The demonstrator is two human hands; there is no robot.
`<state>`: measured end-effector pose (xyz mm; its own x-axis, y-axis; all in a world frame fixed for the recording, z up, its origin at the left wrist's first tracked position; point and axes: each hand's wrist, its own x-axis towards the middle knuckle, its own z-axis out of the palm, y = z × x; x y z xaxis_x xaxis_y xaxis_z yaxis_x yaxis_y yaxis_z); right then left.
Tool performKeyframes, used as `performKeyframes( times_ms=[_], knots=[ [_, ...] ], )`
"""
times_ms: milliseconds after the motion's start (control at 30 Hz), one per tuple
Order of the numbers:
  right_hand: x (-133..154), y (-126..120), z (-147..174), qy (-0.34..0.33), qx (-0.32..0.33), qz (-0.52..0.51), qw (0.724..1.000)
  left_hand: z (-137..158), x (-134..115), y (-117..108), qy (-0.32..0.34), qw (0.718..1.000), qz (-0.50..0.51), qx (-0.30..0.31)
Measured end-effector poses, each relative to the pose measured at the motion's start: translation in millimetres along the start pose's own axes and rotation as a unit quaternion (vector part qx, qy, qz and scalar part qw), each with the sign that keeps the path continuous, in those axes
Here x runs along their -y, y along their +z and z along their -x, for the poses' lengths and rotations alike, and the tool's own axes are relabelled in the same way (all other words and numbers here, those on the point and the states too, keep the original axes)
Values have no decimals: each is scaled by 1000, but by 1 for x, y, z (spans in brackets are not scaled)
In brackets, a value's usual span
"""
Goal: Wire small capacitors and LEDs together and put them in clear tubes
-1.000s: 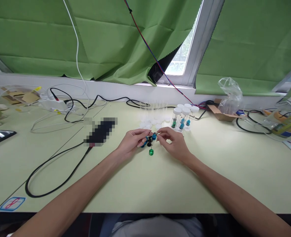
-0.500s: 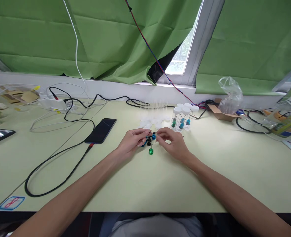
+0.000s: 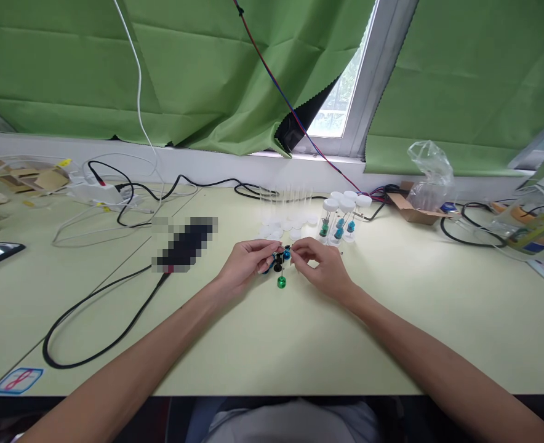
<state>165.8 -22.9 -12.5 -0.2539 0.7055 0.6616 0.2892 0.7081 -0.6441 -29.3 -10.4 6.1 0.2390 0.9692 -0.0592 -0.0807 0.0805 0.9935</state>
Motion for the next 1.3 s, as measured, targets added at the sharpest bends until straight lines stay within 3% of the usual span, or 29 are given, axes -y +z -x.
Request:
performKeyframes(
  times_ms=[500, 767, 1300],
  knots=[
    [0, 0, -2, 0, -1, -3, 1000, 2, -1, 5, 35, 999, -32, -24],
    [2, 0, -1, -4, -13, 0, 1000, 3, -5, 9, 29, 999, -2, -35],
    [-3, -3, -1, -84, 17, 106, 991, 3, -6, 11, 2, 997, 63, -49]
  ],
)
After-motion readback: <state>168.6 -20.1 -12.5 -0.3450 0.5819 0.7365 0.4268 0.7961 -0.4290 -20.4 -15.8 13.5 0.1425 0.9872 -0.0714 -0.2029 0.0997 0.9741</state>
